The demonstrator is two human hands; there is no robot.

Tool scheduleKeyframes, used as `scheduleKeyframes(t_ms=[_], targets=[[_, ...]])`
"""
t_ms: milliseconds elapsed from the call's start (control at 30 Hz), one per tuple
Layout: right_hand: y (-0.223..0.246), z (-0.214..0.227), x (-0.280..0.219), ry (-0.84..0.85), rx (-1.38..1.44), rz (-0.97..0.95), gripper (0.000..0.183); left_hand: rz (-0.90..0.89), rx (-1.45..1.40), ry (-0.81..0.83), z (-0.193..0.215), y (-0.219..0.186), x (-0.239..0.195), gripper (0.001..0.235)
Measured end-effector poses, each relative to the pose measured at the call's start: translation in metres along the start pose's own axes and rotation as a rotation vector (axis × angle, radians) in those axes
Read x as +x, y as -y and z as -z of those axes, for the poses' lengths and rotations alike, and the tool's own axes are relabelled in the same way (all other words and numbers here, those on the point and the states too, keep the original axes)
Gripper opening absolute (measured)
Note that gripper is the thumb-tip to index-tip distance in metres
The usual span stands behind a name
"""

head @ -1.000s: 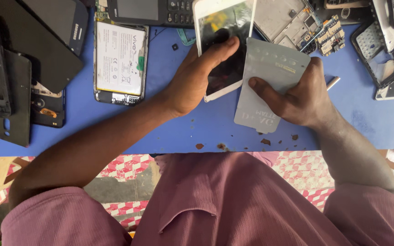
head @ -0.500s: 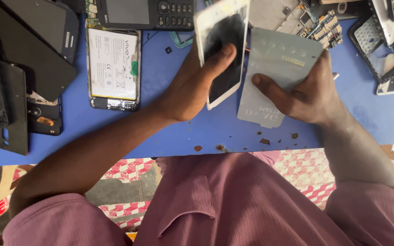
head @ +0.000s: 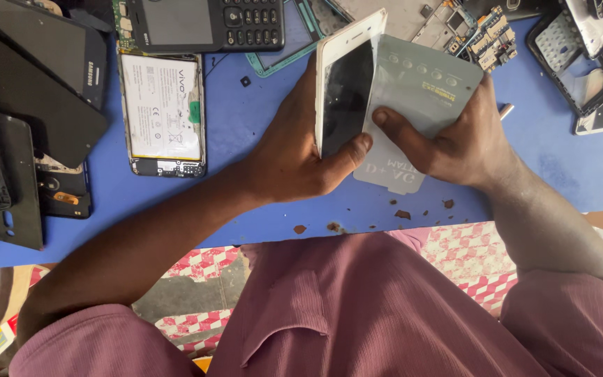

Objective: The person uses a plastic prying tool to separate the screen assembly from the frame of a white smartphone. They repeatedly insert the tool along the edges and lift the screen to detach it from the body.

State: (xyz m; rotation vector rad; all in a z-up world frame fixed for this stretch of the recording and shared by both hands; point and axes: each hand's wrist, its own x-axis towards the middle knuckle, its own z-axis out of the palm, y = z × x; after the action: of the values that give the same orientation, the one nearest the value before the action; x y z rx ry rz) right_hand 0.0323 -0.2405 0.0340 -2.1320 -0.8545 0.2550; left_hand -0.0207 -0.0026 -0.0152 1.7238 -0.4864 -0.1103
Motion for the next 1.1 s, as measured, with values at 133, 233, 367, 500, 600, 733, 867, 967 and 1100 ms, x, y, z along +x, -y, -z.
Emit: scheduleKeyframes(t_ms=[133, 233, 367, 500, 600, 733, 867, 967, 1100], targets=[[0.002, -0.001, -0.002, 0.023, 0.302, -0.161, 0.016, 0.012, 0.044, 0.005, -0.002, -0.002, 0.0, 0.078], [0.004, -0.003, -0.003, 0.018, 0.502, -0.24, 0.021, -0.018, 0.052, 0.014, -0.001, -0.004, -0.001, 0.083], [0.003, -0.002, -0.007, 0.03, 0.565, -0.28, 0.026, -0.057, 0.038, 0.023, 0.0, -0.004, 0.0, 0.079], [0.001, 0.002, -0.005, -0.023, 0.518, -0.262, 0.027, -0.005, -0.037, 0.025, 0.005, -0.006, 0.003, 0.067], [0.001, 0.01, -0.004, -0.103, 0.429, -0.224, 0.018, 0.01, -0.14, 0.035, 0.007, -0.008, 0.006, 0.057], [0.0, 0.024, 0.002, -0.139, 0.397, -0.156, 0.018, 0.124, -0.227, 0.105, 0.013, -0.011, 0.011, 0.052], [-0.005, 0.033, 0.0, -0.113, 0.358, -0.169, 0.02, 0.194, -0.343, 0.172, 0.016, -0.015, 0.014, 0.044], [-0.011, 0.033, 0.001, -0.109, 0.308, -0.219, 0.017, 0.207, -0.396, 0.211, 0.018, -0.017, 0.015, 0.045], [-0.013, 0.033, 0.001, -0.122, 0.352, -0.173, 0.02, 0.243, -0.409, 0.243, 0.021, -0.017, 0.015, 0.041]])
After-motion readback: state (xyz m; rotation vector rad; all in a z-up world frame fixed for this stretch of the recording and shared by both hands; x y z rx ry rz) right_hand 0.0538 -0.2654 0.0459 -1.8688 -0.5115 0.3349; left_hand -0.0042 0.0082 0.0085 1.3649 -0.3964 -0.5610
